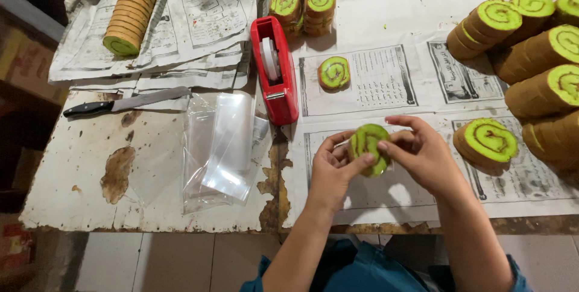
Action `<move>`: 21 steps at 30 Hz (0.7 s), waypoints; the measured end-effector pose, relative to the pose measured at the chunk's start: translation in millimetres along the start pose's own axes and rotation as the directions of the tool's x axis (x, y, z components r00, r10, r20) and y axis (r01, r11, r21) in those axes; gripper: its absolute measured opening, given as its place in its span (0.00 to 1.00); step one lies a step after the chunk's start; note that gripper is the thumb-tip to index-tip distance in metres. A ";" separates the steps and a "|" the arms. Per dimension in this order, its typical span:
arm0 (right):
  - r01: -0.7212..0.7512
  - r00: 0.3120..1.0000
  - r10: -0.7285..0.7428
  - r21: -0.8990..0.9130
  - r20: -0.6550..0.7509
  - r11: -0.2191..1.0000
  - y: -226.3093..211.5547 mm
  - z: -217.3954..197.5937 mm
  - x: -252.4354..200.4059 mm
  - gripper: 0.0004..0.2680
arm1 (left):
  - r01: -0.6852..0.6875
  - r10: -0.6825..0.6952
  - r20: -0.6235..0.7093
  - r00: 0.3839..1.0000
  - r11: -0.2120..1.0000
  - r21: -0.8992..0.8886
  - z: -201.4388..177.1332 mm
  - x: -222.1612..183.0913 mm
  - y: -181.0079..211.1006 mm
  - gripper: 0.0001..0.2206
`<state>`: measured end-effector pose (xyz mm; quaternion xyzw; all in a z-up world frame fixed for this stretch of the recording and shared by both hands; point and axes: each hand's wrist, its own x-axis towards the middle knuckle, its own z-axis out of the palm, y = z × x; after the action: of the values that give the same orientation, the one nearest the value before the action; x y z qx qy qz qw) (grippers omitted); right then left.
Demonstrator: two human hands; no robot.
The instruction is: The person wraps individual green roll cake slices in plastic bags and secures them with adhesive tape.
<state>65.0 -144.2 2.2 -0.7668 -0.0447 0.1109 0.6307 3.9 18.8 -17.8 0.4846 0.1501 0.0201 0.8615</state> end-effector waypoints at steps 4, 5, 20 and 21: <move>-0.094 0.995 0.096 0.111 -0.007 0.989 -17.5 5.0 41.9 0.23 | -0.022 0.023 0.039 0.999 0.999 -0.035 -17.0 11.0 1.7 0.31; -0.067 0.998 0.069 0.115 -0.015 0.991 -18.4 8.0 60.5 0.24 | -0.065 0.066 0.007 0.998 0.997 -0.037 -20.4 13.1 0.7 0.29; -0.015 0.966 -0.191 -0.775 -0.174 0.631 5.5 54.6 202.2 0.14 | -0.111 0.131 -0.193 0.972 0.987 0.114 -64.7 5.1 28.7 0.11; -0.043 0.975 -0.133 -0.742 -0.176 0.669 -10.2 53.9 189.6 0.13 | -0.119 0.147 -0.193 0.970 0.982 0.148 -67.4 2.3 33.4 0.11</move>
<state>237.7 -51.0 -19.1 -0.9625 -0.0364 -0.0163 0.2683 -8.9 92.8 -22.9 0.5465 0.2052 0.1170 0.8034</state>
